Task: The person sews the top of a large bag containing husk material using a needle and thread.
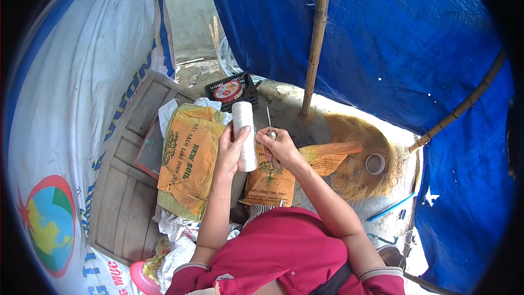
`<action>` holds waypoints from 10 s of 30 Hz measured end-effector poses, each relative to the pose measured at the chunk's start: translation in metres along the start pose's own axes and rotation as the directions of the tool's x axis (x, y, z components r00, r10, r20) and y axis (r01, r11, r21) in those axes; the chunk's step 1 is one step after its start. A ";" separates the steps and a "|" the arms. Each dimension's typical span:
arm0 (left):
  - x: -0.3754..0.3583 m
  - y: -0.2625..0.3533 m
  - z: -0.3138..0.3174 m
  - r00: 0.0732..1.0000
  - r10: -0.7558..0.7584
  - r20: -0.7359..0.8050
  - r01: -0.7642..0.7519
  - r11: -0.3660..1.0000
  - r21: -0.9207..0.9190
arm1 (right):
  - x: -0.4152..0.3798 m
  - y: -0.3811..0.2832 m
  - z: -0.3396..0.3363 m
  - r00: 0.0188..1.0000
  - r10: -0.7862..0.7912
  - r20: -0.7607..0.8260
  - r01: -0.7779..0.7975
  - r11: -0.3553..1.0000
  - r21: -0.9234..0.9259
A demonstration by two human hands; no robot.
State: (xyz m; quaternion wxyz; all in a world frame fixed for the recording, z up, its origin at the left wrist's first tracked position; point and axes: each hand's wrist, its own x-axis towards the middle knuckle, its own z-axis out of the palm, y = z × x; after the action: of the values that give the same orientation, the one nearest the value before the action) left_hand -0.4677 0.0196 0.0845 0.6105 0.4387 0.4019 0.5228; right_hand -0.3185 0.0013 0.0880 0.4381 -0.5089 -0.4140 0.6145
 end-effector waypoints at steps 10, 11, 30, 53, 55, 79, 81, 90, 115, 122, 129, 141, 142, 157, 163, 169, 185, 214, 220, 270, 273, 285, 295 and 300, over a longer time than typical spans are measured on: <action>0.001 0.014 -0.017 0.919 -0.253 0.302 0.394 0.599 -0.697 | 0.002 -0.011 -0.008 0.942 0.078 0.327 -0.300 0.635 0.712; 0.001 0.015 -0.020 0.897 -0.208 0.390 0.433 0.592 -0.680 | 0.006 -0.004 -0.005 0.947 0.053 0.316 -0.286 0.583 0.760; 0.013 0.017 -0.014 0.894 -0.217 0.391 0.390 0.806 -0.446 | -0.012 -0.026 -0.037 1.000 -0.025 0.012 0.028 0.952 -0.304; -0.017 -0.019 0.021 0.884 -0.285 0.371 0.437 0.787 -0.436 | -0.034 0.002 -0.107 0.931 -0.196 0.308 -0.298 0.077 0.951; -0.023 -0.029 0.030 0.857 -0.321 0.404 0.492 0.743 -0.453 | -0.038 0.002 -0.113 0.958 -0.191 0.214 -0.218 0.005 0.976; -0.046 -0.074 0.067 0.987 -0.113 -0.119 0.085 0.973 -0.216 | -0.051 0.014 -0.053 0.992 -0.024 0.120 0.073 0.904 -0.421; -0.046 -0.068 0.062 0.993 -0.078 -0.088 0.070 0.993 -0.096 | -0.047 0.013 -0.054 0.990 -0.018 0.143 0.073 0.918 -0.390; -0.044 -0.009 0.039 0.964 0.038 0.265 -0.146 0.904 0.401 | -0.028 0.010 -0.068 0.962 0.245 0.123 -0.270 0.926 0.265; -0.009 -0.050 -0.024 0.872 -0.173 0.458 0.331 0.897 -0.292 | -0.026 0.015 -0.075 0.887 0.151 0.437 -0.394 0.742 0.542; 0.020 -0.048 -0.047 0.853 -0.315 0.417 0.418 0.889 -0.185 | -0.038 0.000 -0.063 0.857 0.158 0.491 -0.402 0.801 0.444; 0.030 0.003 -0.041 0.924 -0.076 0.375 0.004 0.982 0.190 | -0.026 -0.006 -0.047 0.825 0.286 0.487 -0.252 0.958 -0.135; -0.022 -0.001 0.009 0.946 -0.193 0.261 0.164 0.978 0.126 | -0.012 0.006 -0.034 0.989 -0.045 0.138 0.043 0.999 0.016; -0.023 -0.006 0.010 0.945 -0.191 0.264 0.163 0.978 0.127 | -0.013 0.003 -0.034 0.989 -0.048 0.137 0.046 0.999 0.017; -0.012 -0.011 0.032 0.984 -0.169 0.064 0.177 0.971 -0.161 | -0.029 -0.036 -0.028 0.926 -0.374 0.051 0.358 0.825 -0.437; -0.014 -0.009 0.032 0.970 -0.171 0.175 0.191 0.977 -0.101 | -0.039 -0.047 -0.043 0.964 -0.236 0.124 0.265 0.890 -0.370; -0.016 -0.008 0.026 0.923 -0.214 0.320 0.242 0.969 -0.048 | -0.031 -0.022 -0.054 0.962 -0.061 0.264 -0.027 0.948 0.316; -0.013 -0.034 0.014 0.917 -0.287 0.278 0.364 0.887 -0.286 | -0.030 -0.009 -0.061 0.996 -0.052 -0.067 0.051 0.999 -0.013; -0.015 -0.019 0.026 0.977 -0.134 0.164 0.115 0.986 0.120 | -0.026 0.005 -0.030 0.687 -0.699 -0.197 0.487 0.645 -0.589; -0.014 -0.019 0.030 0.965 -0.138 0.222 0.123 0.989 0.081 | -0.022 -0.006 -0.053 0.818 -0.490 -0.300 0.380 0.854 -0.356; 0.008 0.035 -0.016 0.760 -0.256 0.597 -0.062 0.886 0.459 | -0.041 -0.062 -0.087 0.974 -0.123 0.191 0.192 0.895 -0.402; 0.009 0.034 -0.016 0.766 -0.258 0.589 -0.075 0.874 0.480 | -0.033 -0.055 -0.093 0.970 -0.096 0.221 0.193 0.858 -0.476; 0.009 0.022 -0.020 0.810 -0.150 0.567 0.450 0.779 -0.437 | 0.000 -0.024 -0.160 0.935 -0.158 -0.317 0.109 0.980 -0.168; 0.007 -0.006 -0.023 0.793 -0.183 0.582 0.383 0.892 -0.241 | -0.032 -0.091 -0.151 0.925 -0.353 -0.142 0.381 0.859 0.342; 0.003 -0.027 -0.015 0.762 0.043 0.646 0.500 0.595 -0.630 | -0.034 -0.094 -0.152 0.908 -0.369 -0.198 0.410 0.879 0.244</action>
State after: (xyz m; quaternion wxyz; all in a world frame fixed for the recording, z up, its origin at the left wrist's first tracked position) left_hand -0.4737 0.0224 0.0540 0.8966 0.2149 -0.0218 0.3867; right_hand -0.1542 0.0042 0.1658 0.6494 -0.3914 -0.3838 0.5271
